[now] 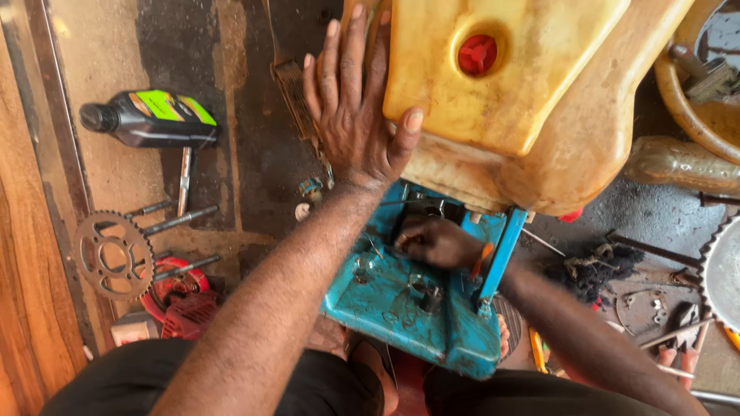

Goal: The person sits on the floor of a repair shop working on a knapsack sprayer. They hold the plastic tank steady with one hand while working on the pump mechanism beneath it, using a spanner on fasteners, repositioning the tank, and finally lifting the tank aside to continue working on the pump parts.

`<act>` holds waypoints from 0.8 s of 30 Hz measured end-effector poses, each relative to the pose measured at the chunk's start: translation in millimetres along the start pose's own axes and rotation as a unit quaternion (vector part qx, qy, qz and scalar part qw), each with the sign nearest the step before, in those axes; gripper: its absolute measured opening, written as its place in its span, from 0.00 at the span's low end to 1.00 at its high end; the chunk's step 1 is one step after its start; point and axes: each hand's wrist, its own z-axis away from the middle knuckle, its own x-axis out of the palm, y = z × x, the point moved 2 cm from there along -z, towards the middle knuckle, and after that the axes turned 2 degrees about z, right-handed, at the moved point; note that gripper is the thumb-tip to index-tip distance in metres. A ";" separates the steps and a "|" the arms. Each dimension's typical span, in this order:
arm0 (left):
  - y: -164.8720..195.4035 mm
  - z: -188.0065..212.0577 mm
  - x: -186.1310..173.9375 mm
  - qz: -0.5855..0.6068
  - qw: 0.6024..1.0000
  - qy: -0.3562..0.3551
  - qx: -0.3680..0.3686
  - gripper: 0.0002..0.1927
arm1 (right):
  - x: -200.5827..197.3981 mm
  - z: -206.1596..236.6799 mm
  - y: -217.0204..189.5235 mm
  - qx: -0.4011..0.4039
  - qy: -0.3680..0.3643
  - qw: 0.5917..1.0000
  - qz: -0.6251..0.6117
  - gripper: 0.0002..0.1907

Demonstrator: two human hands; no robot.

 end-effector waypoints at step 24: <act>1.5 1.3 -5.6 0.016 1.000 -0.015 -0.019 0.49 | -48.4 68.0 -11.8 -0.011 -0.075 0.990 0.118 0.11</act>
